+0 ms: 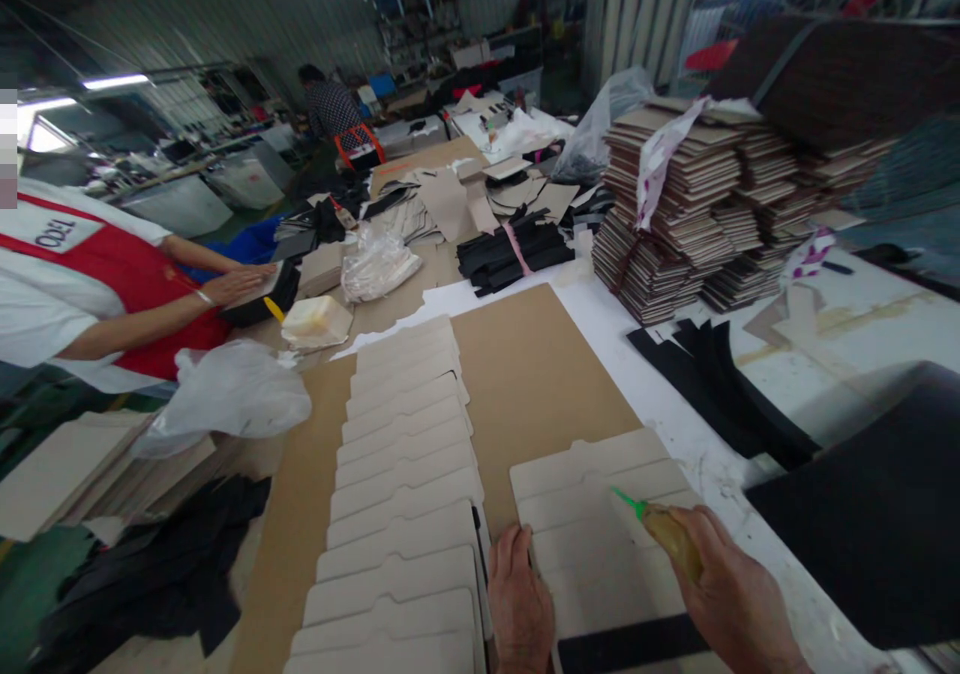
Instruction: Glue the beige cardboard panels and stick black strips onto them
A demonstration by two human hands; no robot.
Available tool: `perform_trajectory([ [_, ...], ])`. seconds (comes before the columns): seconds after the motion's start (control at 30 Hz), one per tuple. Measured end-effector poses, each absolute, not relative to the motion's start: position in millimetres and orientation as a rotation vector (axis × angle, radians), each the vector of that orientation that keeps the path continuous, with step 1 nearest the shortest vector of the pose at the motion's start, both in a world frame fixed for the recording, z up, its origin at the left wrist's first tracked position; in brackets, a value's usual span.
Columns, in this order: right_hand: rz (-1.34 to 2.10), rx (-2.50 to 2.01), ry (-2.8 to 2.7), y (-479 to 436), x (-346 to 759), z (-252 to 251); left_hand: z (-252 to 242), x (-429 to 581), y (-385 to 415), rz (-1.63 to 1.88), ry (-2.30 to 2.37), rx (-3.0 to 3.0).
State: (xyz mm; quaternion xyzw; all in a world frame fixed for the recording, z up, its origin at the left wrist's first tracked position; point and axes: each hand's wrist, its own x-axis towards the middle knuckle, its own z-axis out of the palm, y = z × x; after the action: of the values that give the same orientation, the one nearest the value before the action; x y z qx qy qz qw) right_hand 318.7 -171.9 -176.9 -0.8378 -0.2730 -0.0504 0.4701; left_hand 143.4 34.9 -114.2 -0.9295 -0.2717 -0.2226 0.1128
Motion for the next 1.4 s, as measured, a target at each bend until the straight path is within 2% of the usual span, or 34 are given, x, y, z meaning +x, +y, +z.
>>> perform_trajectory([
  [0.2,-0.31,-2.212,-0.536,-196.4,345.0,-184.3,-116.5,141.5,39.9,-0.629,-0.769,-2.721],
  [0.43,-0.197,-2.288,-0.423,-209.0,351.8,-190.3,-111.3,144.5,39.0,-0.674,-0.65,-2.658],
  [0.7,-0.223,-2.192,-0.513,-195.8,342.0,-189.6,-109.3,146.2,39.0,-0.668,-0.63,-2.647],
  [1.03,-0.044,-2.159,-0.392,-199.5,348.9,-195.0,-112.6,144.6,39.7,-0.711,-0.578,-2.651],
  [1.17,0.087,-1.998,-0.39,-192.7,337.5,-192.1,-113.3,144.6,37.1,-0.688,-0.649,-2.661],
  [1.27,0.224,-1.906,-0.253,-186.0,339.3,-184.8,-112.6,144.8,36.0,-0.683,-0.682,-2.662],
  [1.4,0.186,-1.91,-0.033,-183.3,366.8,-180.2,-111.2,145.2,36.8,-0.701,-0.672,-2.667],
])
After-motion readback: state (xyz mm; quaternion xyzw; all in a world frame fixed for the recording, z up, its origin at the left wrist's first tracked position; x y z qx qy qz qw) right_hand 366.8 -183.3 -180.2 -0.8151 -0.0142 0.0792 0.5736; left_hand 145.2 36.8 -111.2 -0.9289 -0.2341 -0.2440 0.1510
